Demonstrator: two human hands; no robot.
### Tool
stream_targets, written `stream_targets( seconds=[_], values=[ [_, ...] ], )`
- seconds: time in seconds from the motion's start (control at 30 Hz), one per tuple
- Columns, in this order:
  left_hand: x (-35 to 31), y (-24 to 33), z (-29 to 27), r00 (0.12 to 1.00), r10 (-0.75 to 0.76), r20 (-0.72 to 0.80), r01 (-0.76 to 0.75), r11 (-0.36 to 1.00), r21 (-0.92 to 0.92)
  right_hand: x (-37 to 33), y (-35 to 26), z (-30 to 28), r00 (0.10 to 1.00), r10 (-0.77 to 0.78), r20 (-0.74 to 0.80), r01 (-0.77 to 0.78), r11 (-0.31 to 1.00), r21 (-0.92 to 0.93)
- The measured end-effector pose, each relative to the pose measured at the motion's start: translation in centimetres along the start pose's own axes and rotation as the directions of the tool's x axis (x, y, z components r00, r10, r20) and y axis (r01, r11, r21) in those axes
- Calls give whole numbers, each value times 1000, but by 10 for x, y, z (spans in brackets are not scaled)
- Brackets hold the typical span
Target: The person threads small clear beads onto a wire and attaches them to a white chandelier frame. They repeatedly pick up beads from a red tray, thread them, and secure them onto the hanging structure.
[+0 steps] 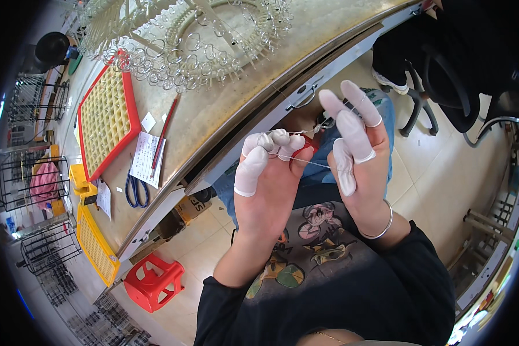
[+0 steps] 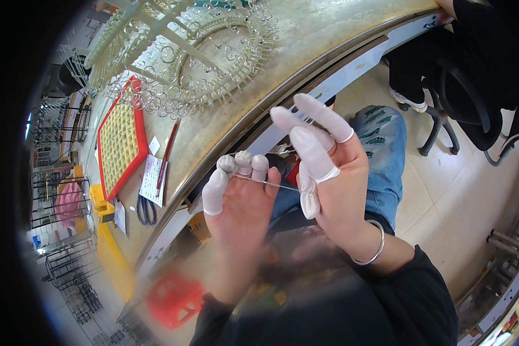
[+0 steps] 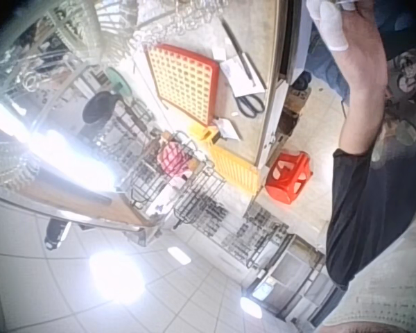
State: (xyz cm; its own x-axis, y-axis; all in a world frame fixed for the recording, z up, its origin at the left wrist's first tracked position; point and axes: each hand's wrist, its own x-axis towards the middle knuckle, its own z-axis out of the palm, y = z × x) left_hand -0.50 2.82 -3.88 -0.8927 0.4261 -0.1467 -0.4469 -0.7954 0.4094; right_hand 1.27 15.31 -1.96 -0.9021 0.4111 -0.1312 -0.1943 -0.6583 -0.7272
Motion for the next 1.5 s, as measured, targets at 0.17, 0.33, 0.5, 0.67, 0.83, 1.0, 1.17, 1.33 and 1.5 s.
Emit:
stream_targets(
  seconds=[0.17,0.33,0.5,0.67,0.83,1.0,1.17,1.33,1.5],
  values=[
    [-1,0,3,999,52,-11,-52,999,5,5,-1,-8,1000,-10,5,10,1000,-1],
    [-3,20,0,995,96,14,-97,985,142,10,-12,-17,977,-59,205,106,968,-228],
    [-28,85,-14,979,180,-94,-47,651,758,34,-58,-42,800,305,516,-11,868,-497],
    [-56,146,-11,974,134,-184,162,163,973,52,-111,-58,746,504,436,204,450,-869],
    [-70,167,-20,974,193,-115,145,-147,979,57,-138,-76,801,451,394,307,256,-917],
    [-68,175,-26,984,175,-13,86,-417,905,56,-156,-85,875,354,330,302,135,-944],
    [-71,177,-34,943,328,-49,156,-308,939,52,-168,-93,928,271,256,259,25,-966],
    [-71,175,-42,833,552,-34,181,-215,960,49,-165,-102,951,211,227,226,27,-974],
    [-57,171,-56,648,745,160,-40,-177,983,52,-150,-109,957,129,261,258,36,-965]
  ],
)
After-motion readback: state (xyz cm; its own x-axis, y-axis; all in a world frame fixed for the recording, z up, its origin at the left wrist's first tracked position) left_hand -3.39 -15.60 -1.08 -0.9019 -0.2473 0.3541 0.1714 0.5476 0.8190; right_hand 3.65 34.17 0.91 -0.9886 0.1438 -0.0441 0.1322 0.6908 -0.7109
